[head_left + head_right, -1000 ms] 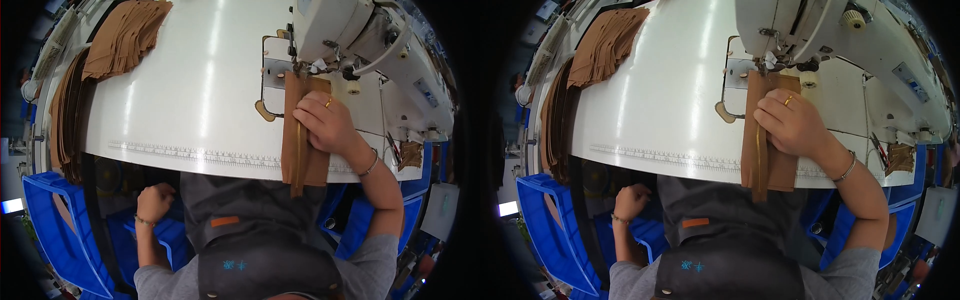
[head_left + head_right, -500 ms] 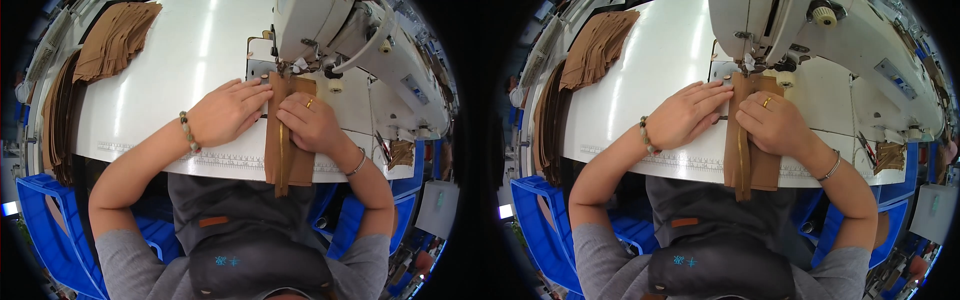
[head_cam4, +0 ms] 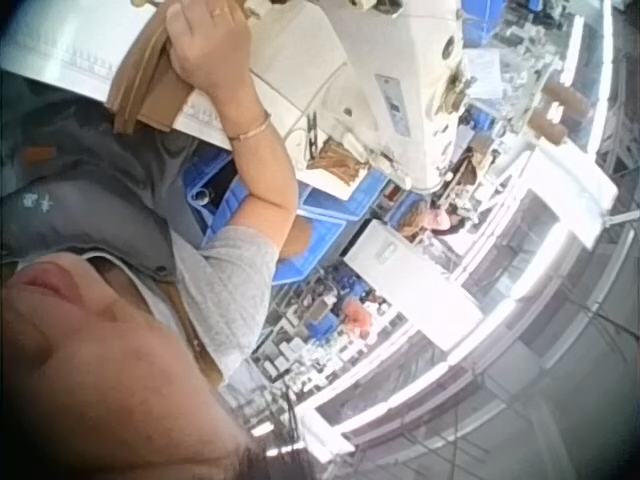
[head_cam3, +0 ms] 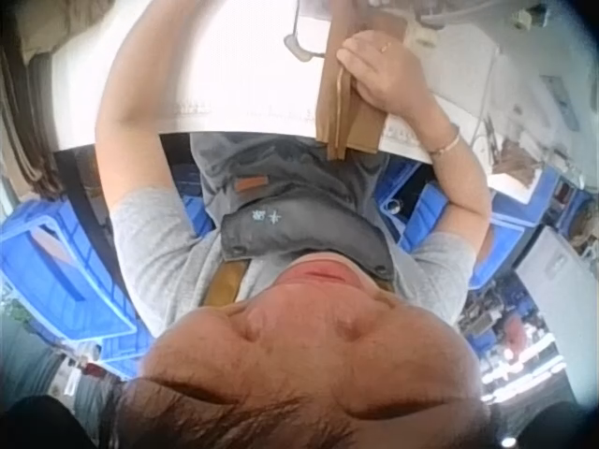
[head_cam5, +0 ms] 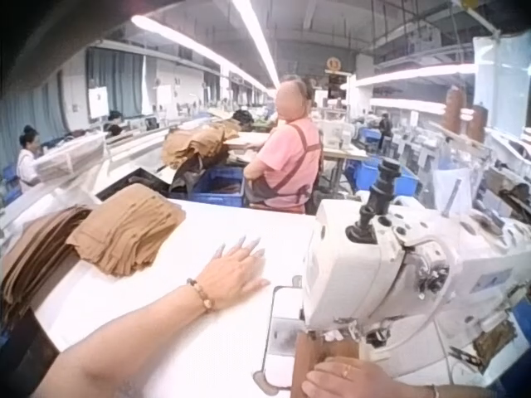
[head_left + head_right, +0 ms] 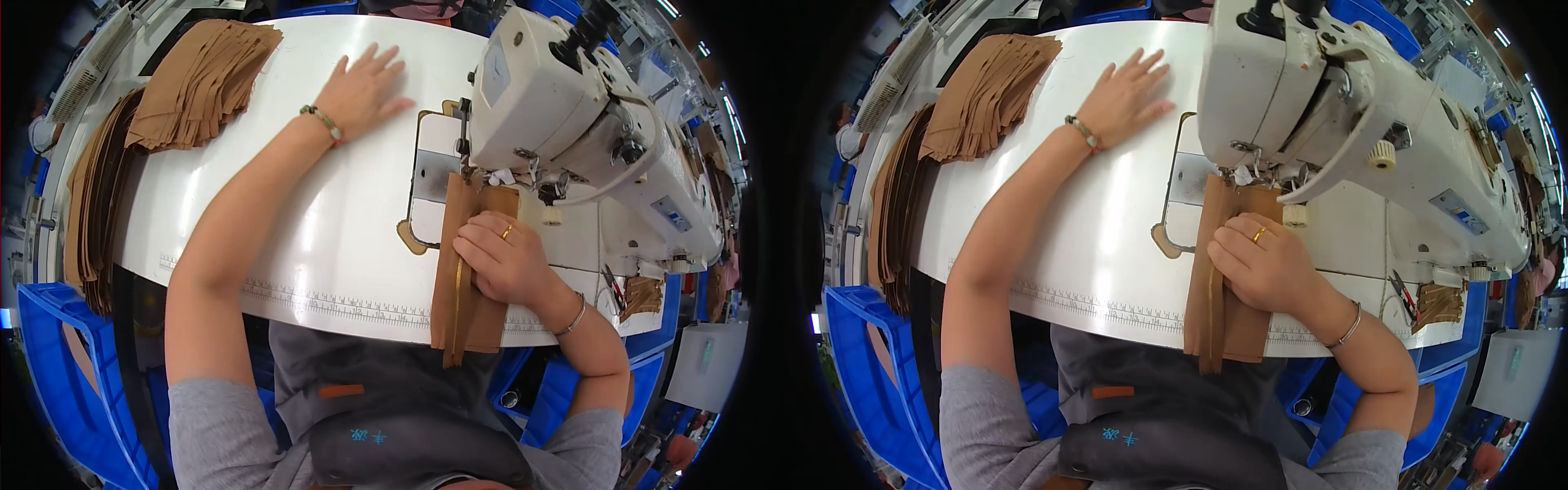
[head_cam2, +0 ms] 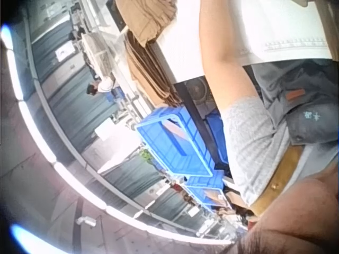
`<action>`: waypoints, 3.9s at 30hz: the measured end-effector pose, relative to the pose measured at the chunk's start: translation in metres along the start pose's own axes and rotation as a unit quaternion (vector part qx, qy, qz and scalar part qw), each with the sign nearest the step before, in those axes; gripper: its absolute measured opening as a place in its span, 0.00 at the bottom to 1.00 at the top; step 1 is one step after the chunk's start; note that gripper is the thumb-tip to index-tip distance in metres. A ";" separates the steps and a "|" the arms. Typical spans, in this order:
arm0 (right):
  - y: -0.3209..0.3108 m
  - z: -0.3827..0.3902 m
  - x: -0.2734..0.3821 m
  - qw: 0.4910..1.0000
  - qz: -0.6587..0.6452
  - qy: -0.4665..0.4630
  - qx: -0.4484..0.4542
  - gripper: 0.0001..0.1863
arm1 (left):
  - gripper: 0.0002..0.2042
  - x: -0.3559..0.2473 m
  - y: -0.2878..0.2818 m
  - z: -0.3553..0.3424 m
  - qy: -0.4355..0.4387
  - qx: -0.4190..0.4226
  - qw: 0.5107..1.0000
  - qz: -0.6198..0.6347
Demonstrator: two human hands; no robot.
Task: Sewing zippers onto leather panels using an industrial sewing machine in a workshop environment.
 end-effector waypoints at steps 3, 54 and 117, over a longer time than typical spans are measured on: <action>0.000 0.000 -0.001 1.000 -0.009 0.009 0.016 0.19 | 0.45 -0.023 0.000 0.002 0.035 -0.025 0.997 0.064; -0.001 0.005 0.001 0.999 -0.026 0.024 -0.007 0.17 | 0.09 -0.112 -0.177 0.284 -0.061 0.438 0.884 0.153; -0.043 0.021 -0.040 0.948 0.238 0.213 0.017 0.03 | 0.39 -0.147 -0.062 0.104 0.146 0.032 0.983 0.105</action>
Point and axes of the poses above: each hand's wrist, its own z-axis away from the middle knuckle, its own y-axis out of the palm, x = y × z, the point moved 2 cm from there along -z, towards the middle knuckle, and after that the axes turned 3 degrees about y, right-handed, at the moved point
